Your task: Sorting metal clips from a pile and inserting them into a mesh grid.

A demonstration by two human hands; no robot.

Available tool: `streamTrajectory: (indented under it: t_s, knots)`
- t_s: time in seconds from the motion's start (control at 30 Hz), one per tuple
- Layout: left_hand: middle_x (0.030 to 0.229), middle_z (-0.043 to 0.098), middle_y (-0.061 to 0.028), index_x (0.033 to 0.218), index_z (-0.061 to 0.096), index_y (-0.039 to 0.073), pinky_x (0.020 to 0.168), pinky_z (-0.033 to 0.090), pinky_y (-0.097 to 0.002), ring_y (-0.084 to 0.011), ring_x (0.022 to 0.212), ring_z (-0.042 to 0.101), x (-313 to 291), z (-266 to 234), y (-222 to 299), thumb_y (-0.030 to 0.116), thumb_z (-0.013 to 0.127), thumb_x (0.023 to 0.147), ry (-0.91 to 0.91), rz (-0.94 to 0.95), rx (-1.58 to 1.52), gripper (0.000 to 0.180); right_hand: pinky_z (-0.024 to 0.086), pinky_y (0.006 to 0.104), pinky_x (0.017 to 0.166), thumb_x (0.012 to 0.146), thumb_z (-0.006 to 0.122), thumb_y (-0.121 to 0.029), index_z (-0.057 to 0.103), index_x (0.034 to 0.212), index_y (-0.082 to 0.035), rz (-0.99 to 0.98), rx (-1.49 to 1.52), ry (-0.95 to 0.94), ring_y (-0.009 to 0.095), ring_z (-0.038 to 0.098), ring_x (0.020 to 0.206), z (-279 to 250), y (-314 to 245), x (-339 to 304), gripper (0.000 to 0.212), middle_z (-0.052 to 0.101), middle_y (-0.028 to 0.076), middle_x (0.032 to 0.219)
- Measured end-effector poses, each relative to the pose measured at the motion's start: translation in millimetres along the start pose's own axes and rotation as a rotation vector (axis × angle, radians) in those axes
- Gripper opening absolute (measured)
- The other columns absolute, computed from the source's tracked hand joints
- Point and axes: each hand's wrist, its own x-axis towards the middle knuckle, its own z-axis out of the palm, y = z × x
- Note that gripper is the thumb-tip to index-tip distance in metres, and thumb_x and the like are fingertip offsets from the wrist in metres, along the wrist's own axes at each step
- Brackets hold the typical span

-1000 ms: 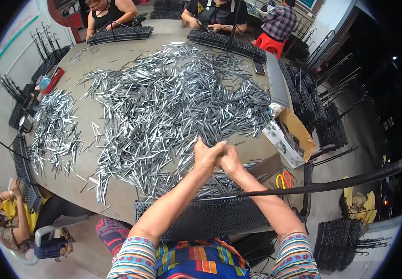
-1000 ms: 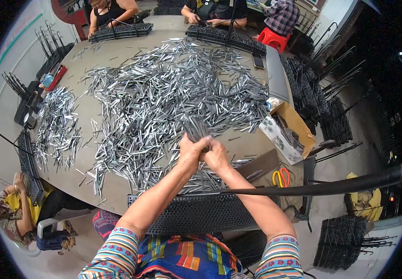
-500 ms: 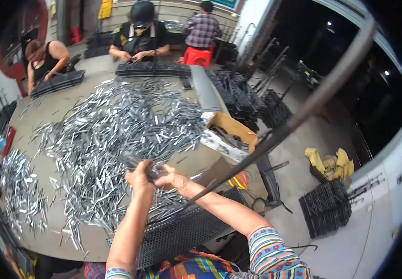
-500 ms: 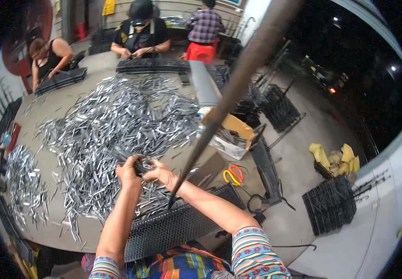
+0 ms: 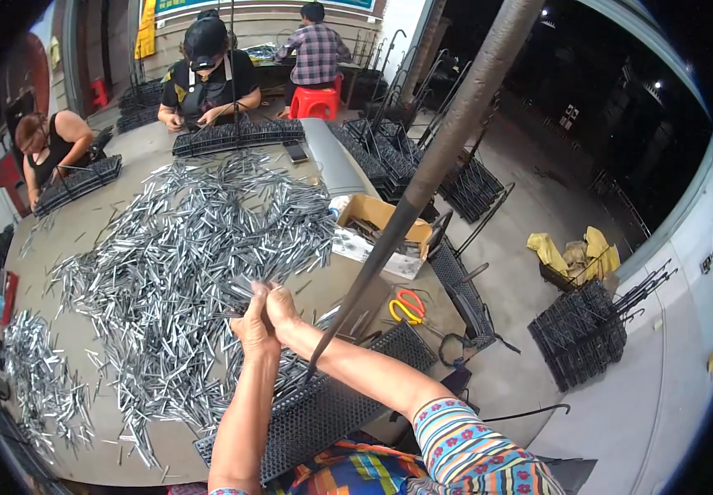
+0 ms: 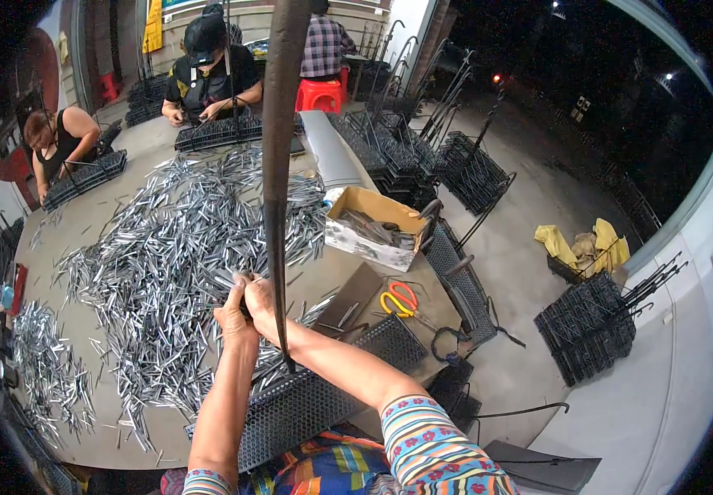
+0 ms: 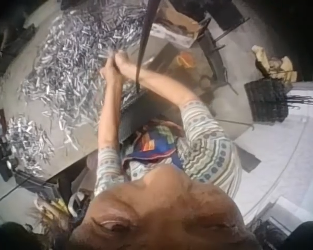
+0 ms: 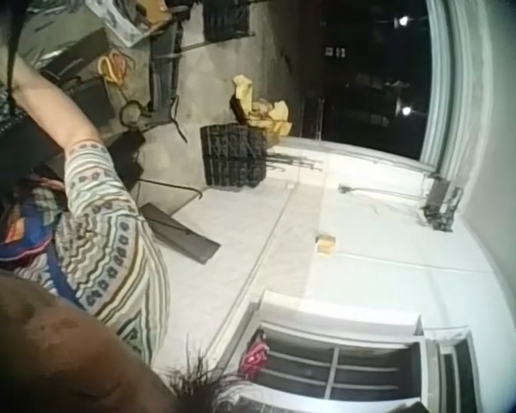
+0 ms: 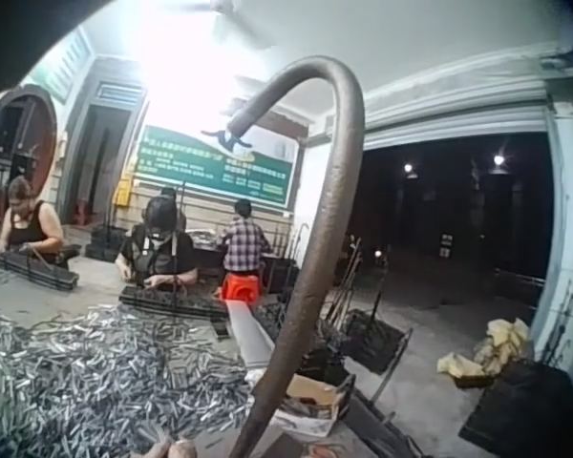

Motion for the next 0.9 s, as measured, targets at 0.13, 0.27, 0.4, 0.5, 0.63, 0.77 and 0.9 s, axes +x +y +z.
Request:
streamTrajectory:
  t_s: [0.13,0.27,0.4,0.5,0.63,0.77,0.9]
  knots:
    - [0.092,0.068,-0.0106,0.095,0.063,-0.001,0.081,0.055,-0.0368,-0.0238,0.081,0.066,30.5,-36.1,-7.2,0.007,0.072,0.079,0.015,-0.275,-0.268,0.020,0.050,0.0327,0.056,0.095,0.054,-0.030,0.060,0.079,-0.006,0.163,0.120,0.013,0.017,0.060,0.060,-12.6,8.8,15.5,0.030,0.064,0.005,0.074]
    - [0.090,0.068,-0.0113,0.092,0.064,0.000,0.079,0.055,-0.0392,-0.0244,0.081,0.066,39.0,-57.8,-2.4,0.005,0.070,0.079,0.036,-0.326,-0.340,0.016,0.052,0.0321,0.073,0.101,0.041,-0.035,0.064,0.098,-0.005,0.162,0.075,0.045,0.017,0.062,0.077,-18.3,14.5,21.6,0.038,0.067,0.006,0.089]
    - [0.081,0.066,-0.0100,0.086,0.061,0.000,0.062,0.055,-0.0355,-0.0218,0.067,0.063,40.5,-83.0,11.9,0.005,0.067,0.079,-0.001,-0.369,-0.261,0.010,0.048,0.0316,0.073,0.086,0.063,-0.026,0.065,0.097,0.002,-0.217,-0.467,0.250,0.016,0.061,0.080,-25.4,18.5,24.4,0.030,0.066,0.007,0.087]
    - [0.085,0.066,-0.0130,0.096,0.061,-0.004,0.062,0.056,-0.0359,-0.0247,0.073,0.065,22.6,-77.1,25.6,0.000,0.064,0.076,0.010,-0.365,-0.130,0.020,0.047,0.0304,0.068,0.086,0.066,-0.038,0.066,0.095,0.000,-0.111,-0.476,-0.019,0.015,0.059,0.075,-21.0,20.7,22.3,0.039,0.066,0.005,0.087]
    - [0.084,0.065,-0.0106,0.105,0.055,0.002,0.060,0.055,-0.0364,-0.0245,0.069,0.063,-3.7,-54.5,41.2,-0.001,0.068,0.070,-0.318,-0.570,0.268,0.037,0.051,0.0310,0.065,0.086,0.061,-0.055,0.059,0.103,-0.005,0.154,-0.141,-0.257,0.017,0.060,0.070,-22.4,2.8,16.8,0.052,0.063,0.007,0.085]
    - [0.080,0.060,-0.0109,0.111,0.045,0.005,0.055,0.053,-0.0348,-0.0230,0.064,0.061,-13.2,-59.6,56.1,-0.006,0.069,0.066,-0.494,-0.593,0.317,0.053,0.055,0.0429,0.079,0.089,0.062,-0.040,0.060,0.108,0.001,0.350,0.072,-0.559,0.031,0.067,0.086,-10.1,-19.8,-0.9,0.046,0.067,0.017,0.095]
    - [0.076,0.062,-0.0122,0.107,0.049,0.000,0.050,0.051,-0.0305,-0.0206,0.060,0.061,-11.1,-77.1,60.3,-0.005,0.070,0.066,-0.530,-0.631,0.435,0.046,0.054,0.0402,0.080,0.087,0.064,-0.026,0.066,0.093,0.002,0.279,-0.001,-0.600,0.029,0.067,0.082,-9.3,-10.5,-2.4,0.029,0.070,0.016,0.091]
